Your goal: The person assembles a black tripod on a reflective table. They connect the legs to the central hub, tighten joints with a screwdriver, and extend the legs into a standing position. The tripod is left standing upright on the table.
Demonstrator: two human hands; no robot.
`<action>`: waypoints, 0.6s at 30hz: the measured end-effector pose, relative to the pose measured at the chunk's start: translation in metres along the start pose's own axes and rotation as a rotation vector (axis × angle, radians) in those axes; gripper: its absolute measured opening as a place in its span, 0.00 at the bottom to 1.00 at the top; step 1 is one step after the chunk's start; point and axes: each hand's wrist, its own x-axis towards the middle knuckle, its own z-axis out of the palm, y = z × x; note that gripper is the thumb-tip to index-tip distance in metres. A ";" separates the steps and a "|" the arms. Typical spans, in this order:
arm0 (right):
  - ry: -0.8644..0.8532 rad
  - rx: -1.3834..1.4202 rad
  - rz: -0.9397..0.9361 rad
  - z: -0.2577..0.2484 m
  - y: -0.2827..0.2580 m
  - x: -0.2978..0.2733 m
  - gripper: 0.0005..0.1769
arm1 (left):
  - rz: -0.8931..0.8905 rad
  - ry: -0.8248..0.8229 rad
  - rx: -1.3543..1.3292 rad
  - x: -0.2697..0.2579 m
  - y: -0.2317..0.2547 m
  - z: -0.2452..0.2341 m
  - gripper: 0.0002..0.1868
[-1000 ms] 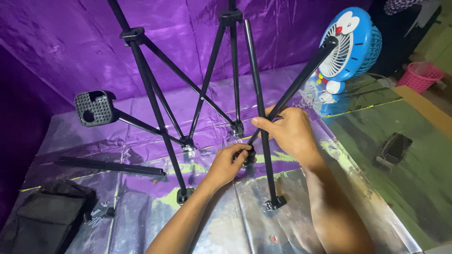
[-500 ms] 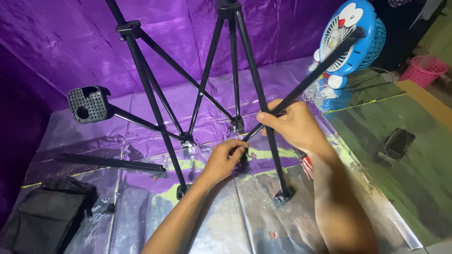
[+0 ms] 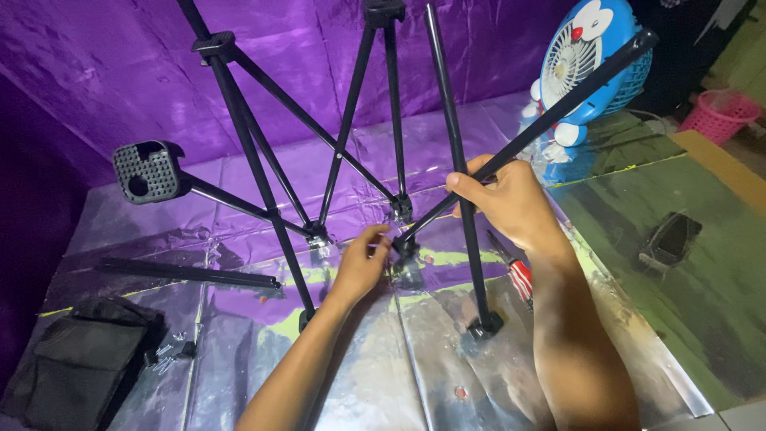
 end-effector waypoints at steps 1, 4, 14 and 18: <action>0.022 -0.050 -0.007 0.001 -0.001 -0.001 0.13 | -0.013 -0.041 -0.006 -0.001 0.000 0.003 0.18; 0.073 -0.163 -0.021 0.002 -0.005 -0.004 0.14 | 0.000 -0.111 0.018 -0.003 0.003 0.012 0.22; 0.037 -0.178 0.138 -0.018 -0.014 -0.014 0.23 | 0.293 -0.074 0.113 -0.011 0.068 0.004 0.16; 0.021 -0.324 0.225 -0.016 -0.024 -0.016 0.30 | 0.419 0.041 0.033 -0.008 0.108 0.004 0.15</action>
